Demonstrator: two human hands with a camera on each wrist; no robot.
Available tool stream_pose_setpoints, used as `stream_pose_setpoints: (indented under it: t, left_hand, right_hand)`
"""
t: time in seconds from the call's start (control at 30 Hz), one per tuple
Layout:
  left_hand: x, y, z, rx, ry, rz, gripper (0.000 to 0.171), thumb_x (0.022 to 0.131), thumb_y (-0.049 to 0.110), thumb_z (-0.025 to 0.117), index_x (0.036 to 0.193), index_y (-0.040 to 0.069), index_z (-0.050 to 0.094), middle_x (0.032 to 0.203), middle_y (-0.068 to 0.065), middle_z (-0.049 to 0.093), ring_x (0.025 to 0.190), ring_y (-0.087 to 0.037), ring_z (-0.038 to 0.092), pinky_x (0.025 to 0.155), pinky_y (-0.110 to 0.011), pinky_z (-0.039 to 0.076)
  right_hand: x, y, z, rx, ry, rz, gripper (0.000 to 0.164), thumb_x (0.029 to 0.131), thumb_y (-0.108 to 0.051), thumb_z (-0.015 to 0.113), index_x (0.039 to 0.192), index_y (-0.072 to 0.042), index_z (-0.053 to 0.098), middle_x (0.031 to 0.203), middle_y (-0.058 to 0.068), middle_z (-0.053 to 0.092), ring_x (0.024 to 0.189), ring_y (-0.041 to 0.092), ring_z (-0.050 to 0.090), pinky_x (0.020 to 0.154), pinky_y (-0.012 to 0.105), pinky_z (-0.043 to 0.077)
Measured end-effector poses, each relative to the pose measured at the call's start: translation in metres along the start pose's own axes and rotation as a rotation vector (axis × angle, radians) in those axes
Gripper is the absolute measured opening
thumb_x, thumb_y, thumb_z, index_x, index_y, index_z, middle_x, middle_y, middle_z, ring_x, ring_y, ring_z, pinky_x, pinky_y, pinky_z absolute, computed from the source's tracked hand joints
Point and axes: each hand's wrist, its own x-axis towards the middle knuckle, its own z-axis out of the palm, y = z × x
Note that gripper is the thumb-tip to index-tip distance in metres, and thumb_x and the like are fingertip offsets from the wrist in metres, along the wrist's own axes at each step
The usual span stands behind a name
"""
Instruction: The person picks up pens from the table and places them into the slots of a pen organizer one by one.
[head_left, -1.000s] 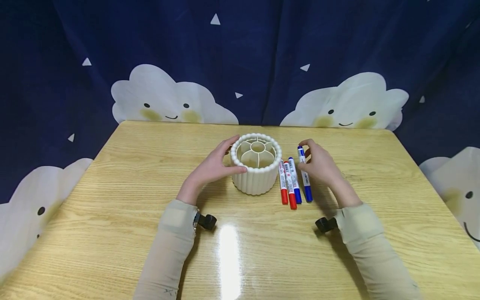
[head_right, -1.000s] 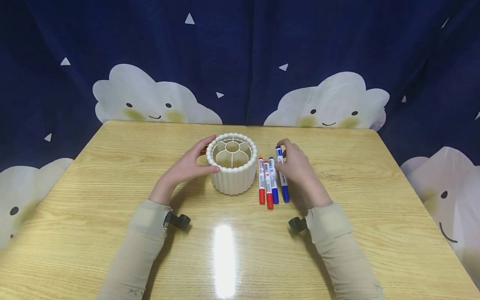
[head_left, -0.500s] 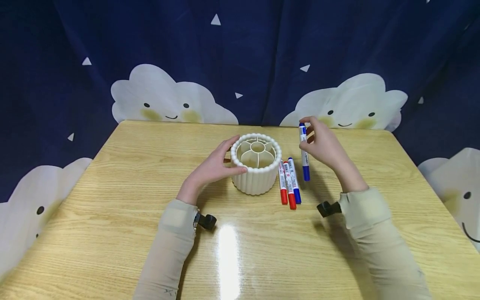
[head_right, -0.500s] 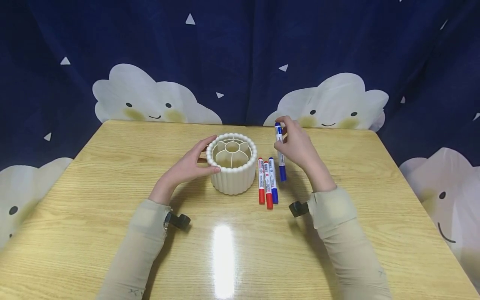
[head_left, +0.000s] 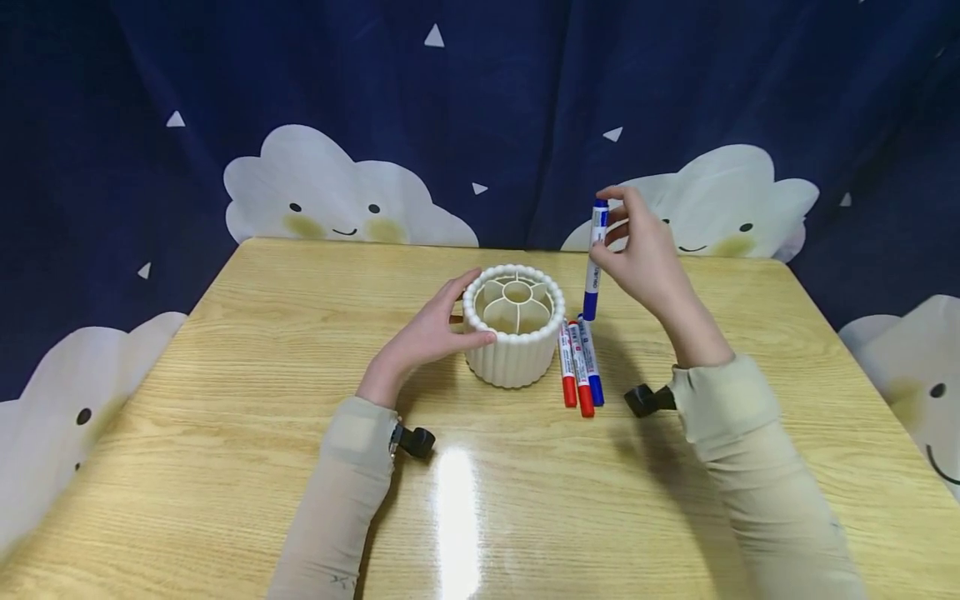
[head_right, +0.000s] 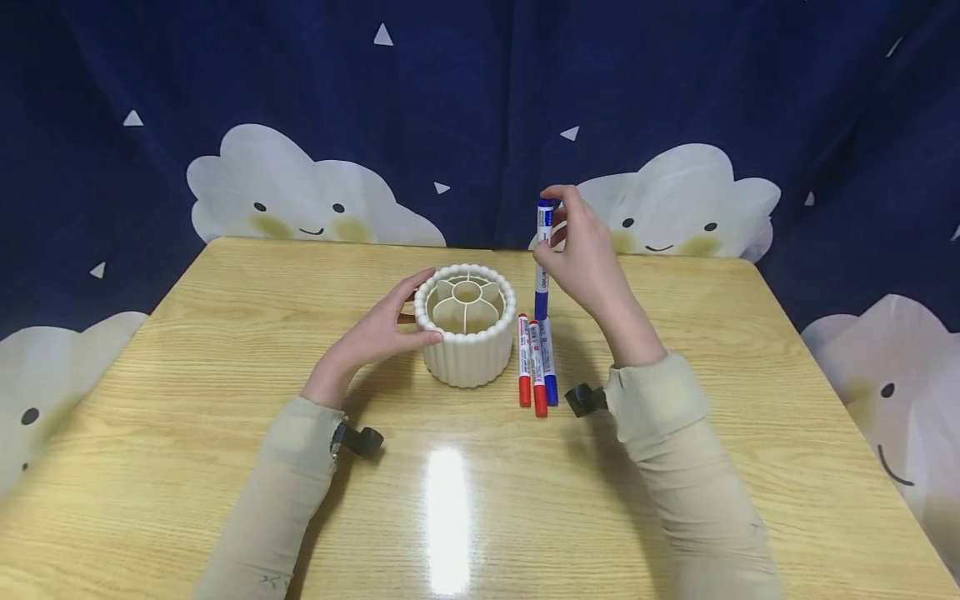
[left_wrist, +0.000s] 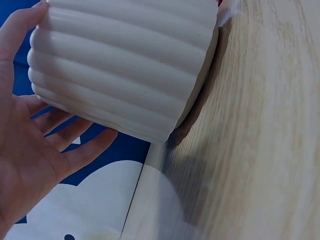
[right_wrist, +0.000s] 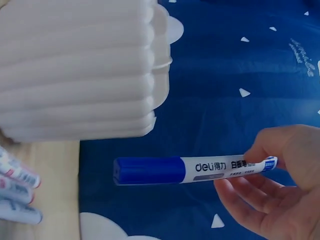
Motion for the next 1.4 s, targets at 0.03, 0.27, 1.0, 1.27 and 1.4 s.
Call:
stream_pose_setpoints:
  t: [0.03,0.27,1.0,1.27,1.4]
  left_hand:
    - [0.002,-0.004,0.001,-0.002,0.004,0.001,0.095,0.071,0.034,0.077,0.145,0.028,0.018,0.149,0.001,0.021,0.133,-0.018,0.025,0.107,-0.043,0.031]
    - [0.004,-0.013,0.004,-0.016,0.010,0.028,0.096,0.069,0.040,0.077,0.145,0.028,0.019,0.147,0.003,0.024,0.130,-0.016,0.030,0.103,-0.037,0.037]
    - [0.007,-0.014,0.002,-0.004,0.016,0.061,0.095,0.070,0.039,0.076,0.145,0.027,0.020,0.147,0.001,0.025,0.130,-0.017,0.030,0.101,-0.034,0.039]
    - [0.005,-0.014,0.002,-0.010,0.020,0.055,0.095,0.070,0.038,0.076,0.145,0.025,0.019,0.147,0.001,0.024,0.132,-0.017,0.028,0.104,-0.041,0.035]
    - [0.005,-0.014,0.002,-0.013,0.019,0.056,0.095,0.070,0.038,0.076,0.145,0.026,0.020,0.147,0.002,0.024,0.131,-0.017,0.029,0.103,-0.038,0.037]
  right_hand:
    - [0.001,-0.003,-0.001,0.007,0.015,-0.006,0.053,0.079,-0.003,0.055,0.130,-0.011,0.039,0.101,0.014,0.057,0.084,0.024,0.058,0.055,0.019,0.045]
    - [0.006,-0.018,-0.003,0.047,0.107,-0.025,0.054,0.080,-0.003,0.054,0.130,-0.014,0.038,0.100,0.009,0.055,0.083,0.016,0.056,0.061,0.016,0.046]
    - [0.024,-0.044,0.030,0.175,0.211,-0.137,0.047,0.080,-0.002,0.056,0.124,-0.011,0.041,0.099,0.010,0.053,0.083,0.014,0.056,0.068,0.025,0.053]
    - [0.016,-0.035,0.045,0.165,0.173,-0.141,0.042,0.080,-0.005,0.057,0.119,-0.010,0.043,0.095,0.010,0.054,0.081,0.015,0.056,0.065,0.028,0.053]
    - [0.012,-0.031,0.049,0.174,0.152,-0.135,0.039,0.080,-0.005,0.058,0.117,-0.008,0.044,0.093,0.010,0.057,0.079,0.016,0.057,0.063,0.027,0.053]
